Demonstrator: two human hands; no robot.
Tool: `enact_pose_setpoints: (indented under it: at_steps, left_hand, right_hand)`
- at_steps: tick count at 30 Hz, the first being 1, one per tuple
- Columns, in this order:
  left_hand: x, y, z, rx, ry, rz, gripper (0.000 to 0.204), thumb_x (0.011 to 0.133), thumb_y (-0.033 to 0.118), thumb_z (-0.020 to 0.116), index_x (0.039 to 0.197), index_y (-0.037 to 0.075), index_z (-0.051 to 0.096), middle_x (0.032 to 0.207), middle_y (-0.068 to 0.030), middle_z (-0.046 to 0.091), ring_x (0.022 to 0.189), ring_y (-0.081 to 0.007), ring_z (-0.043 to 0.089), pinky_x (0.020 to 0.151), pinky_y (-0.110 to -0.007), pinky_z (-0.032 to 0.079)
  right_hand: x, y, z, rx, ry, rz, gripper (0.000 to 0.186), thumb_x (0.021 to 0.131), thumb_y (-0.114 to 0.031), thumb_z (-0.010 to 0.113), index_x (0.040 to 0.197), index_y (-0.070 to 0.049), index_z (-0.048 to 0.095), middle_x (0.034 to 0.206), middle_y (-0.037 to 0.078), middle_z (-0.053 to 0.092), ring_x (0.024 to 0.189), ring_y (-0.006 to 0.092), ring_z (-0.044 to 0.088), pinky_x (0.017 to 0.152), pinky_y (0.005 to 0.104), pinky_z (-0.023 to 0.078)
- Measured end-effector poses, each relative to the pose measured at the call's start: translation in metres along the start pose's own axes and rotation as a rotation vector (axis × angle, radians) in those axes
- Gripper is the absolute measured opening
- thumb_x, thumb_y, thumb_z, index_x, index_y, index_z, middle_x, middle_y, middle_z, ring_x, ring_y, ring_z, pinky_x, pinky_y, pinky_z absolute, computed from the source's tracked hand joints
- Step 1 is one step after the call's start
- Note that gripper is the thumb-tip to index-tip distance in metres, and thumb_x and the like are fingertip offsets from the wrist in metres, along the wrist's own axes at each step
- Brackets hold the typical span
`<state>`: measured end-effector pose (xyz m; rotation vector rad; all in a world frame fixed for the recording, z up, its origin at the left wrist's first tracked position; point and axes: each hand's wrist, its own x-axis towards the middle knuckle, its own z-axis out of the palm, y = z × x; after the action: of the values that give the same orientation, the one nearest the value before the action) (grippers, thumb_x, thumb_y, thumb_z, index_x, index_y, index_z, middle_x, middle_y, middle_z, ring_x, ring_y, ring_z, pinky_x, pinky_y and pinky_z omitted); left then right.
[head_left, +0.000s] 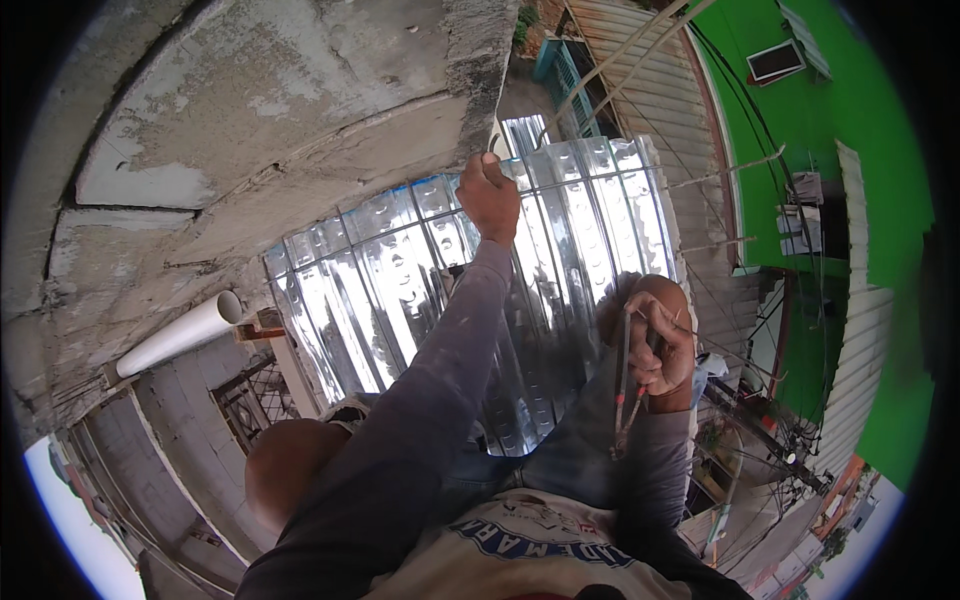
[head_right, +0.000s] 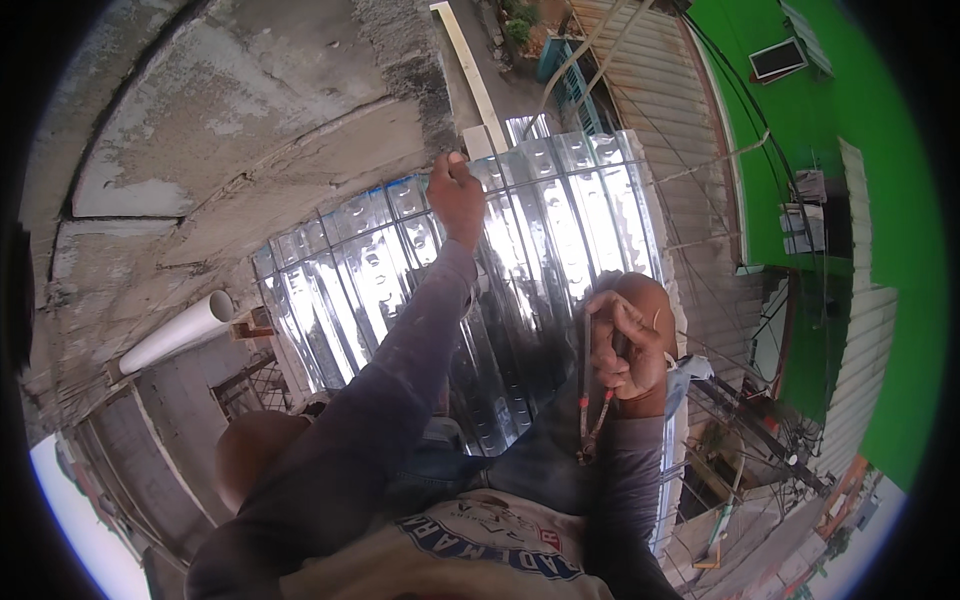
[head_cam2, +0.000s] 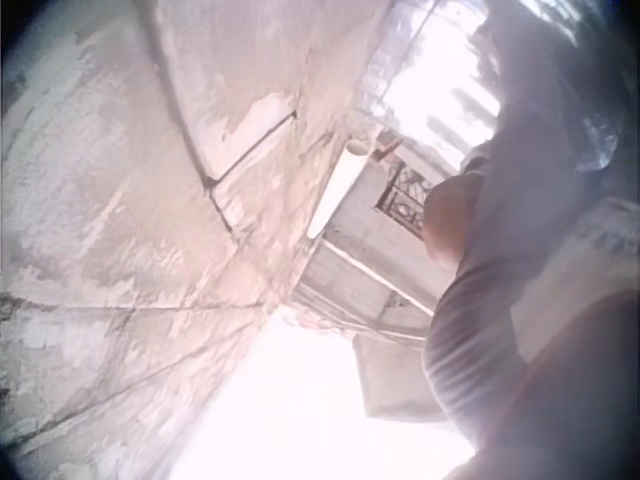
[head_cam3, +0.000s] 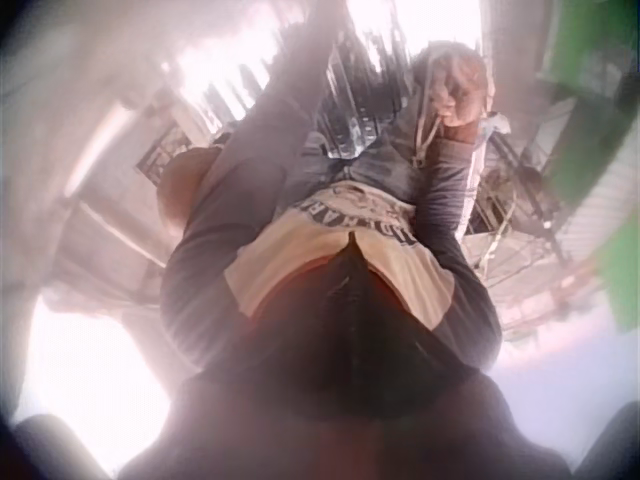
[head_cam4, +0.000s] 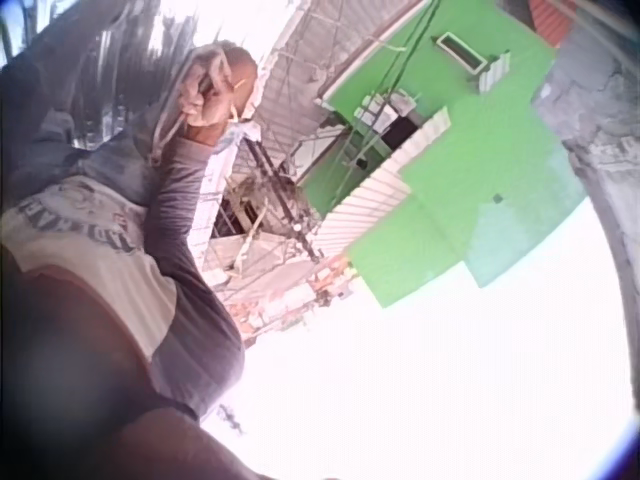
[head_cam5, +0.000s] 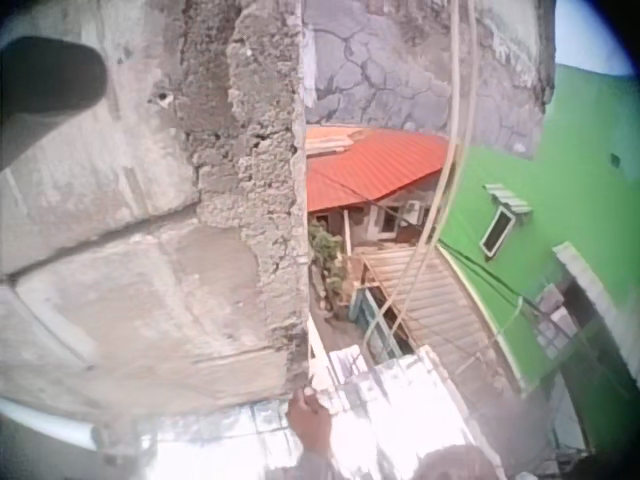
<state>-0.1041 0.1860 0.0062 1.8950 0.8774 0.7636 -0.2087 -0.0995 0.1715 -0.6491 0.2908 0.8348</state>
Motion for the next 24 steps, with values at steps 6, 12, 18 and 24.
enact_pose_setpoints:
  at_steps: [6, 12, 18, 24]
  left_hand:
    - [0.015, -0.032, -0.030, 0.223, -0.192, -0.079, 0.024, 0.103, 0.026, 0.059, 0.107, 0.007, 0.073, 0.099, -0.0199, 0.075, 0.096, -0.0427, 0.069, 0.094, -0.056, 0.044]
    - [0.029, -0.046, -0.036, 0.198, -0.439, -0.089, 0.023, 0.096, 0.035, 0.070, 0.109, 0.022, 0.083, 0.097, -0.0127, 0.079, 0.099, -0.0336, 0.072, 0.099, -0.049, 0.040]
    - [0.024, -0.050, -0.032, 0.234, -0.379, -0.132, 0.023, 0.093, 0.033, 0.074, 0.108, 0.018, 0.084, 0.097, -0.0138, 0.080, 0.096, -0.0340, 0.074, 0.103, -0.049, 0.046]
    - [0.031, -0.054, -0.041, 0.172, -0.344, -0.104, 0.025, 0.094, 0.026, 0.073, 0.107, 0.007, 0.082, 0.096, -0.0210, 0.078, 0.093, -0.0381, 0.076, 0.089, -0.043, 0.057]
  right_hand:
    - [0.019, 0.025, 0.004, -0.123, 0.047, 0.079, 0.034, 0.112, -0.030, 0.051, 0.128, -0.001, 0.059, 0.064, 0.004, 0.051, 0.043, 0.0047, 0.030, 0.033, 0.0197, 0.024]
    - [0.036, 0.041, 0.005, -0.203, 0.134, 0.172, 0.032, 0.111, -0.031, 0.054, 0.126, -0.003, 0.059, 0.069, 0.001, 0.051, 0.047, 0.0036, 0.031, 0.035, 0.0191, 0.024]
    - [0.037, 0.049, 0.012, -0.274, 0.105, 0.222, 0.034, 0.112, -0.033, 0.052, 0.127, -0.004, 0.058, 0.068, 0.002, 0.051, 0.046, 0.0041, 0.029, 0.036, 0.0191, 0.023]
    - [0.040, 0.055, 0.010, -0.272, 0.051, 0.253, 0.036, 0.112, -0.034, 0.052, 0.128, -0.003, 0.060, 0.069, 0.002, 0.052, 0.046, 0.0042, 0.028, 0.036, 0.0193, 0.021]
